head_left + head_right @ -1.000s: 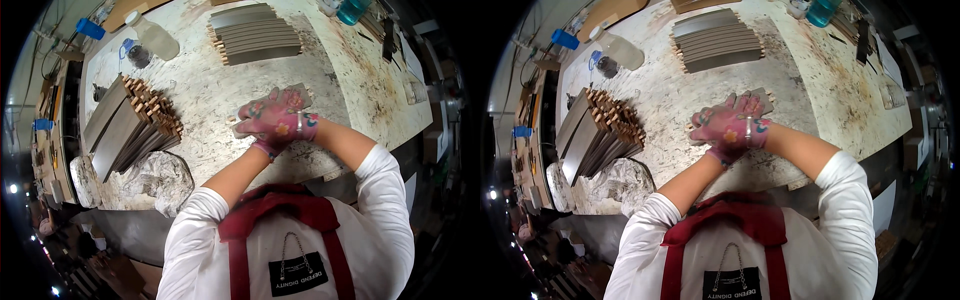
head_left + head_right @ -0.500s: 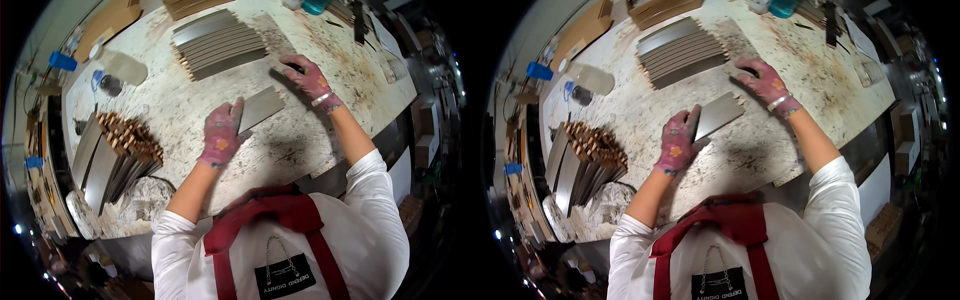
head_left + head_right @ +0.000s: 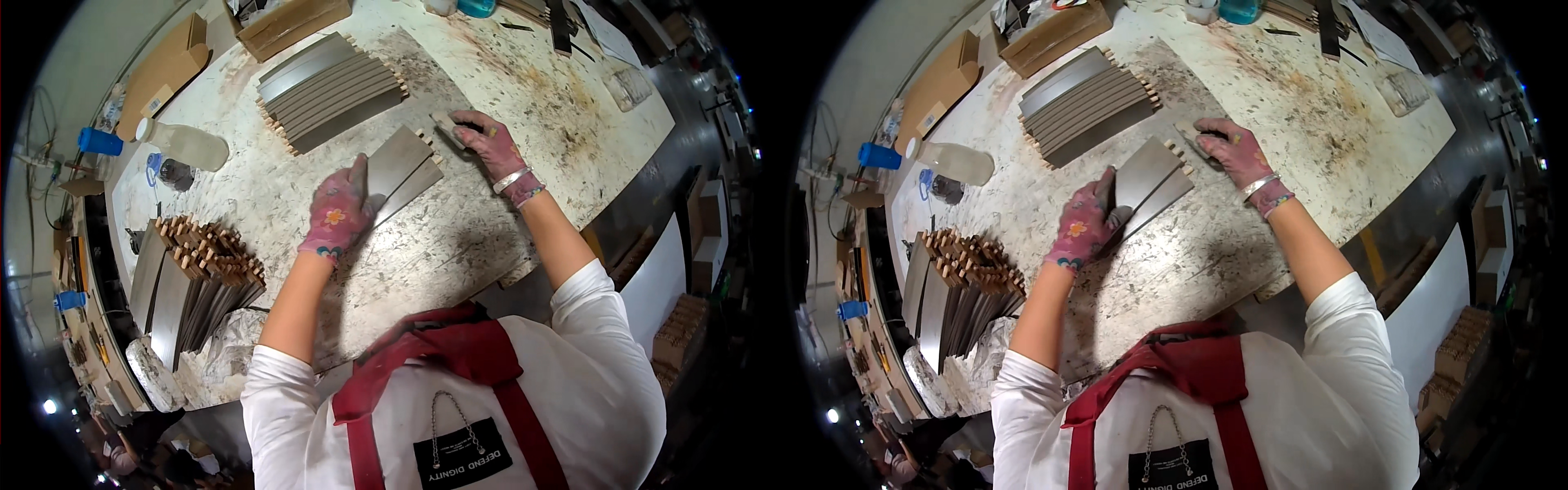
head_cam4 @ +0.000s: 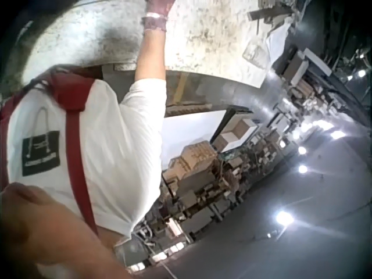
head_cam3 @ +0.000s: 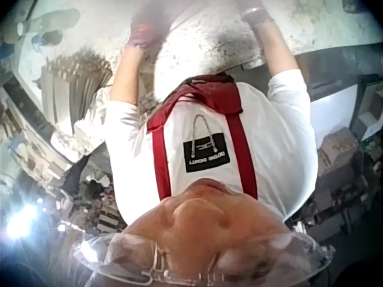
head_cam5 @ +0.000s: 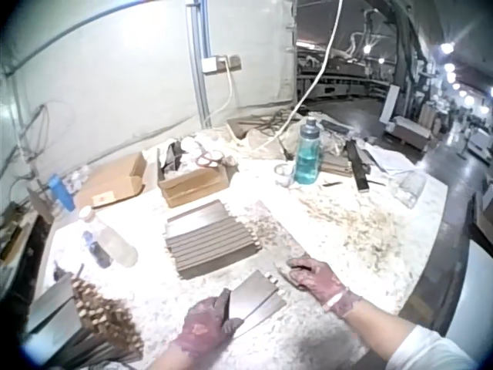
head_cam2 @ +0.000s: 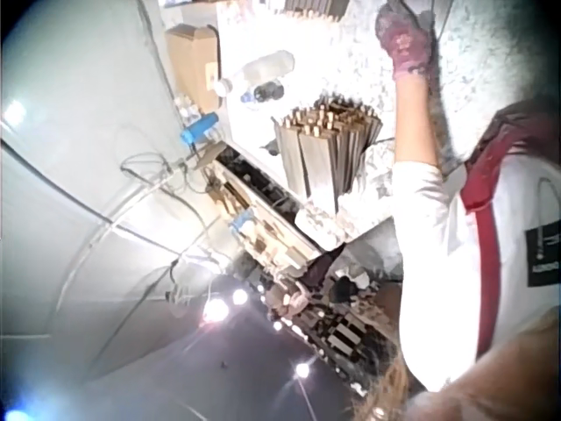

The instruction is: The person wipes and sands wooden boards on a workbench, handling them one at a time and placing them into stacks.

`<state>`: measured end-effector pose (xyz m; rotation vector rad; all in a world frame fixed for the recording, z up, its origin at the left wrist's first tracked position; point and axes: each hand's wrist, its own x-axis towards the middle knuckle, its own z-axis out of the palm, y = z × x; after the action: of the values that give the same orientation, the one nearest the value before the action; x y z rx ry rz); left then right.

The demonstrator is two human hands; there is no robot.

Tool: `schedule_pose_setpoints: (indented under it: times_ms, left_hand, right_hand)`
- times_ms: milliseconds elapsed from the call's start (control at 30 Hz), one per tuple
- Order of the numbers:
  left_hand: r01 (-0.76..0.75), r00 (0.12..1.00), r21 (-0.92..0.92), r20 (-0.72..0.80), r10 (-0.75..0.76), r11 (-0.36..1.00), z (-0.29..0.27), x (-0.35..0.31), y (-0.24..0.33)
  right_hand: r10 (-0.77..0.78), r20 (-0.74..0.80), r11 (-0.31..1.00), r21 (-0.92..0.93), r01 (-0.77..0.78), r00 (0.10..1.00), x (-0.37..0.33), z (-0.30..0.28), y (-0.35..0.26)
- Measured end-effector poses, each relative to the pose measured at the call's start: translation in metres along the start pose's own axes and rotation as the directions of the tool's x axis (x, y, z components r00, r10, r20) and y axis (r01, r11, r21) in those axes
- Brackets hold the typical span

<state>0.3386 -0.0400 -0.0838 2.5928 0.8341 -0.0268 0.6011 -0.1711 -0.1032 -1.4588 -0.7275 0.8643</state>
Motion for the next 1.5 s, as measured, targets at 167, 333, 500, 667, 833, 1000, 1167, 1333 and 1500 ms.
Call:
schedule_pose_setpoints:
  times_ms: [167,333,500,667,833,1000,1167,1333,1500]
  left_hand:
    - [-0.116,0.963,-0.058,-0.252,0.097,0.992,0.022,-0.017,0.023]
    - [-0.137,0.926,0.007,-0.354,0.130,0.991,0.039,-0.026,0.025]
    - [-0.108,0.948,-0.017,-0.302,0.098,0.994,0.036,-0.026,0.022]
    - [-0.139,0.921,0.170,-0.341,0.191,0.976,0.030,-0.025,0.032]
    - [-0.194,0.959,0.034,-0.203,0.196,0.980,0.049,-0.017,0.067]
    - [-0.191,0.931,-0.116,-0.336,0.143,0.975,0.111,-0.013,0.051]
    - [-0.130,0.966,-0.233,-0.249,0.070,0.964,0.100,-0.022,0.055]
    - [-0.227,0.844,0.185,-0.452,0.288,0.956,0.071,-0.013,0.040]
    - [-0.205,0.860,-0.028,-0.482,0.166,0.978,0.018,-0.011,-0.037]
  right_hand:
    - [-0.050,0.016,0.989,-0.141,0.052,0.999,0.007,0.016,0.004]
    - [-0.181,0.073,0.796,-0.575,0.190,0.981,0.008,0.026,0.009]
    - [-0.162,0.118,0.673,-0.713,0.197,0.980,-0.034,0.018,-0.007]
    - [0.038,0.265,0.663,-0.728,0.174,0.964,-0.067,-0.012,-0.055]
    - [-0.314,0.506,0.708,-0.439,0.553,0.804,-0.039,0.051,-0.063]
    - [0.150,0.800,0.465,-0.575,0.673,0.581,-0.036,0.148,-0.056]
    - [-0.110,0.945,0.393,-0.243,0.887,0.308,0.009,0.163,-0.021]
    - [-0.454,0.650,0.363,-0.490,0.793,0.609,0.045,0.117,-0.029]
    - [-0.543,0.658,0.002,-0.620,0.785,0.521,-0.039,0.074,-0.021]
